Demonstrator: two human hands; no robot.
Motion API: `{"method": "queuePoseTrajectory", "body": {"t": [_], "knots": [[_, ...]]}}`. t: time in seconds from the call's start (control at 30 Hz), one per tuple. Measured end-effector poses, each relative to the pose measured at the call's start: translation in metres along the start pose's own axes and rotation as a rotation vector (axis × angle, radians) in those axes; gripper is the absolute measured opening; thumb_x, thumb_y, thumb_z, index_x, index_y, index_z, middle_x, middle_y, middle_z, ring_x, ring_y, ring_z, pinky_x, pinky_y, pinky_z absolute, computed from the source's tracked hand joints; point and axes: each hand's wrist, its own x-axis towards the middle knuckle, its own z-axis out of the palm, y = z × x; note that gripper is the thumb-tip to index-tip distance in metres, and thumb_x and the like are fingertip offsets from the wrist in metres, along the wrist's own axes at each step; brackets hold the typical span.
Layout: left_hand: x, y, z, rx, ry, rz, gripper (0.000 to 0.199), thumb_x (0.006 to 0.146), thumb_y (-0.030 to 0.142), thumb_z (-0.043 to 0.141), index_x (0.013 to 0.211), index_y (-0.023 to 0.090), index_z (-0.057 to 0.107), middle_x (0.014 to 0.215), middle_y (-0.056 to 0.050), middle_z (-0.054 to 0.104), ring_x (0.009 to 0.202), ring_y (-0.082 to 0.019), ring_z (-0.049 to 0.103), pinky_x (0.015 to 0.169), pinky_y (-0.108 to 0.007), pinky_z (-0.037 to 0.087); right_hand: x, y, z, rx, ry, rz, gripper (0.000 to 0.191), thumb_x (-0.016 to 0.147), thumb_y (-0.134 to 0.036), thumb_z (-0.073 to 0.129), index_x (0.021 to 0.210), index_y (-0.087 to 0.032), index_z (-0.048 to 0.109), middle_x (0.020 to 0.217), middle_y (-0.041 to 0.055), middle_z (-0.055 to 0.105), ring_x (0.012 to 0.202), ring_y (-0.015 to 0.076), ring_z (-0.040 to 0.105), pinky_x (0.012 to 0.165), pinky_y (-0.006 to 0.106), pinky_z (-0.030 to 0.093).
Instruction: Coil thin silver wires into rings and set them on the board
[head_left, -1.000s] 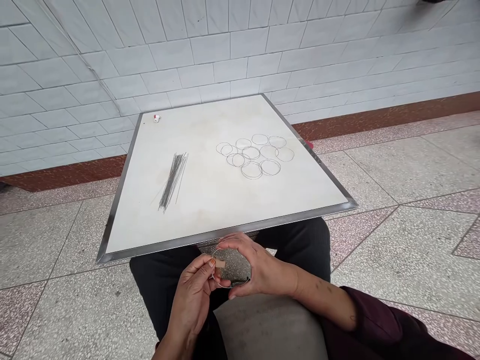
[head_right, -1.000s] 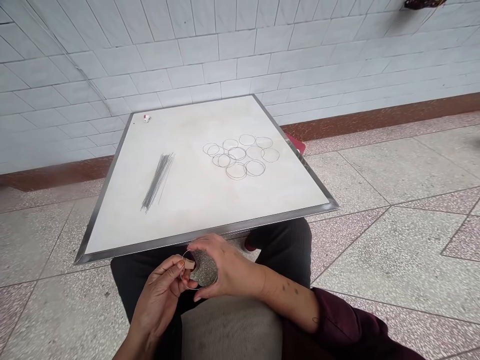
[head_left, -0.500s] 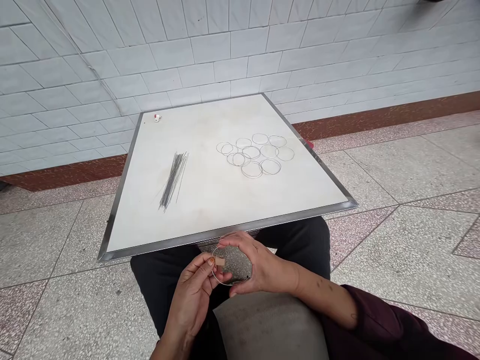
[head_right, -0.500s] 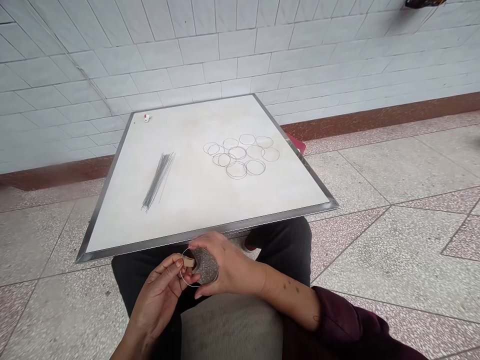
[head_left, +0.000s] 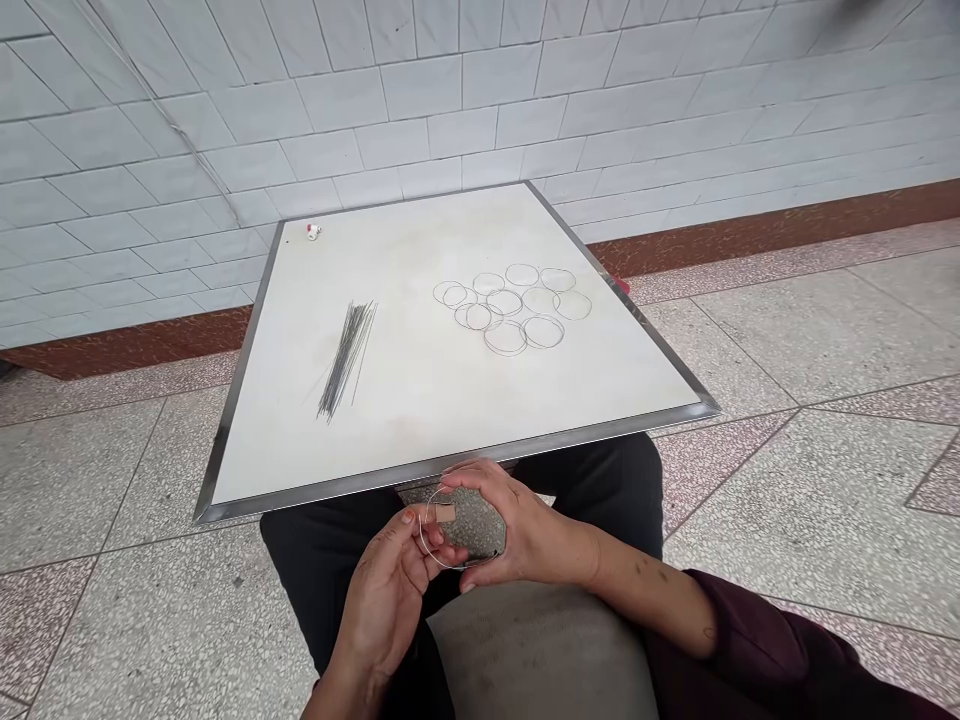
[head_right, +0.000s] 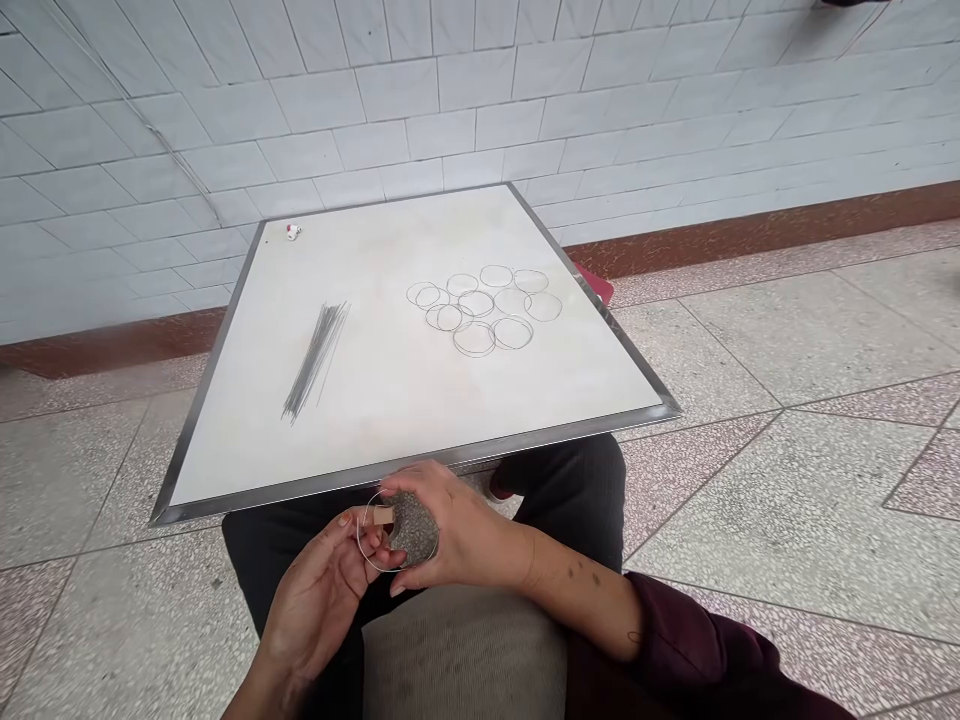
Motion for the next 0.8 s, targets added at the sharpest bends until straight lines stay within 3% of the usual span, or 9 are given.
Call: {"method": "queuePoseTrajectory", "body": {"t": [0.23,0.53,0.8], "knots": [[0.0028,-0.0059,-0.0048,-0.104,-0.048,-0.07,0.015,0.087,0.024,0.065,0.09,0.012,0.074,0.074,-0.004,0.062,0.068,-0.015,0.058,0.071,-0.032,0.051,-0.0003,-0.0006,-0.0015,-0.007,0.01,0.008,0.096,0.059,-0.046,0.092,0.137,-0.025,0.041,0.129,0.0112,0.057,0.121,0.0281,0.053,0.103,0.045,0.044],[0.0004,-0.0064,-0.001,-0.078,0.008,-0.046,0.019,0.083,0.029,0.073,0.088,0.012,0.074,0.071,-0.003,0.063,0.068,-0.016,0.06,0.064,-0.029,0.052,-0.001,-0.0006,-0.0012,-0.013,0.041,-0.04,0.096,0.059,-0.045,0.092,0.138,-0.025,0.04,0.128,0.0112,0.058,0.119,0.028,0.054,0.102,0.045,0.046],[-0.0019,-0.0024,0.0031,-0.048,0.057,-0.032,0.019,0.075,0.029,0.081,0.082,0.012,0.075,0.069,0.0,0.06,0.066,-0.012,0.057,0.078,-0.032,0.056,-0.0028,-0.0008,-0.0002,-0.033,-0.002,-0.026,0.097,0.06,-0.051,0.09,0.138,-0.024,0.04,0.13,0.0126,0.056,0.122,0.0295,0.051,0.104,0.048,0.044]]}}
